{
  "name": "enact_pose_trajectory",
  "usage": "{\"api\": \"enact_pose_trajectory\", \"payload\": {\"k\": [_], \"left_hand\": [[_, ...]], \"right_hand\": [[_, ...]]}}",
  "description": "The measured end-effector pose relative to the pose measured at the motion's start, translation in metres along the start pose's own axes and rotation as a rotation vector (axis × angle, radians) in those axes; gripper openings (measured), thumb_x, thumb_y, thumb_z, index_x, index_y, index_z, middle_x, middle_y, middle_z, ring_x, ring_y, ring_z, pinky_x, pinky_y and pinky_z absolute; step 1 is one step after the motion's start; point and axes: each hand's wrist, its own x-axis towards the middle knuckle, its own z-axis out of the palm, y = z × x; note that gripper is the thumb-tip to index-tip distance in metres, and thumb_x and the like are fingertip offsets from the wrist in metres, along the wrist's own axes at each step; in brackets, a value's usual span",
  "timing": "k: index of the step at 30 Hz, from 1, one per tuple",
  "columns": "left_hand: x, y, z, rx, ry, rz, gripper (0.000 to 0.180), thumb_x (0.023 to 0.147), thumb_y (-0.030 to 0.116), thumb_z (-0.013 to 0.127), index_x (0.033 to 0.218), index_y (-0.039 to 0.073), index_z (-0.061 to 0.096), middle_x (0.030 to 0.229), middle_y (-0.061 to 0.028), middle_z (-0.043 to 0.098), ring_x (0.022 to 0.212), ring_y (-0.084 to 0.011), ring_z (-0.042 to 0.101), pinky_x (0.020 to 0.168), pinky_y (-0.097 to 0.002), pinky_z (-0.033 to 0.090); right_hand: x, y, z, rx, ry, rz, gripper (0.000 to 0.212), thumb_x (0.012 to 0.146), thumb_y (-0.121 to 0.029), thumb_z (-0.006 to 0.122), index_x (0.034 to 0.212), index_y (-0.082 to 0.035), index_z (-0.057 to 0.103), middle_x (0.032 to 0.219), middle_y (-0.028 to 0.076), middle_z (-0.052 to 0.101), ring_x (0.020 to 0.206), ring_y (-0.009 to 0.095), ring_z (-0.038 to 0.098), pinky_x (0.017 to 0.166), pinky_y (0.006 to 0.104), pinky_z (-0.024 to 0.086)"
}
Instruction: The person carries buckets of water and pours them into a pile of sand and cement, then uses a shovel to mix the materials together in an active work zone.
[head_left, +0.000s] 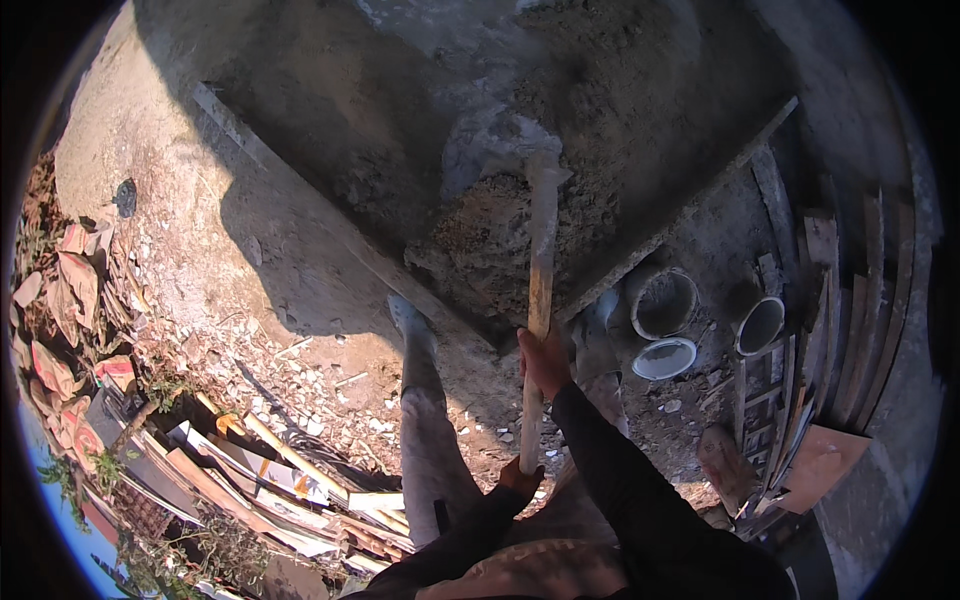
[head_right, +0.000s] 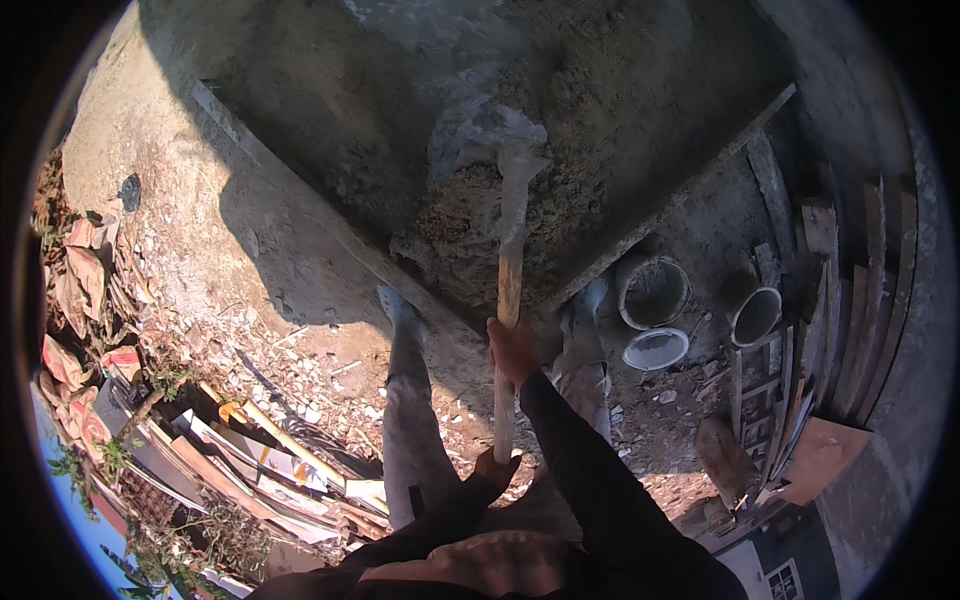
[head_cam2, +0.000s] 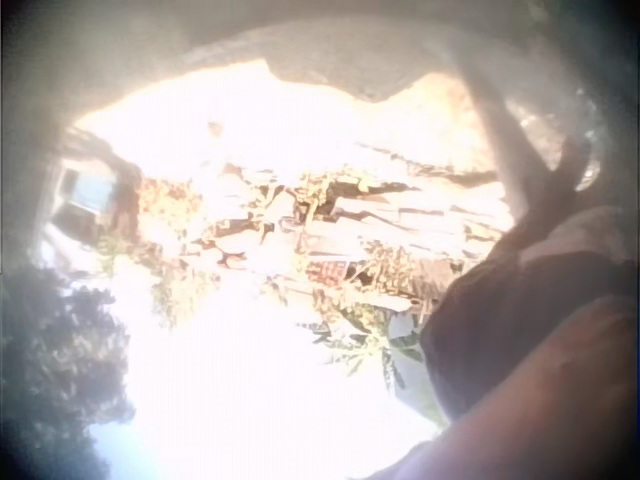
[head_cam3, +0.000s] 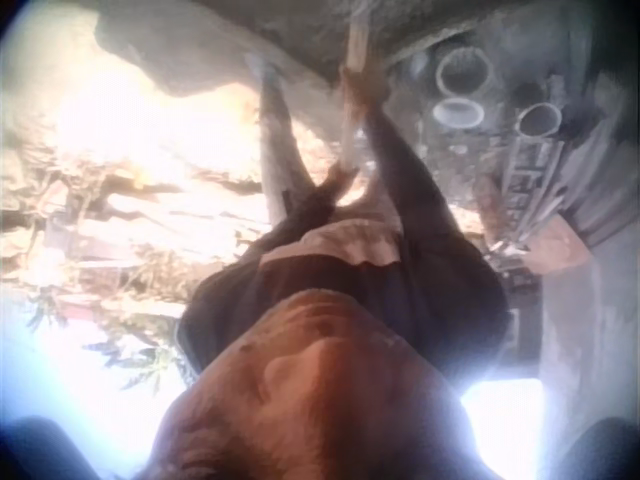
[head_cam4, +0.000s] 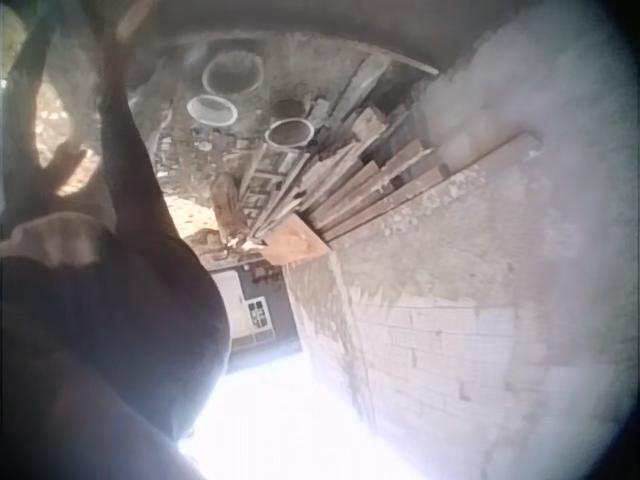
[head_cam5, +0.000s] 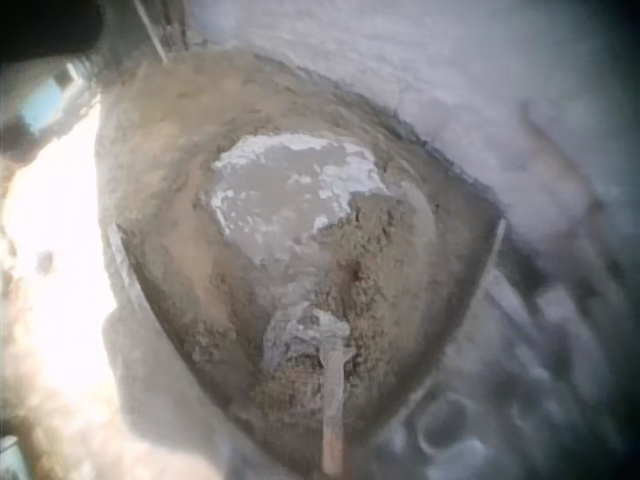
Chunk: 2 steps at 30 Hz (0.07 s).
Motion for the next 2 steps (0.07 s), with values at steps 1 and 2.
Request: {"api": "enact_pose_trajectory", "payload": {"k": [1,2], "left_hand": [[0.006,0.007,-0.003,0.014,0.020,0.063,0.050,0.079,0.034,0.069,0.114,0.002,0.056,0.099,-0.0209,0.066,0.095,-0.0339,0.065,0.081,-0.0435,0.050],[0.015,0.031,-0.013,0.035,0.025,0.132,0.048,0.080,0.033,0.069,0.115,0.003,0.056,0.100,-0.0215,0.066,0.097,-0.0356,0.064,0.081,-0.0443,0.051]], "right_hand": [[-0.006,-0.005,-0.015,0.029,0.059,-0.035,0.022,0.090,-0.018,0.056,0.102,-0.007,0.041,0.061,0.002,0.047,0.042,0.012,0.047,0.038,0.0283,0.041],[-0.009,0.001,-0.020,0.034,0.073,-0.027,0.022,0.090,-0.018,0.056,0.102,-0.007,0.041,0.061,0.002,0.047,0.042,0.012,0.047,0.038,0.0283,0.041]]}}
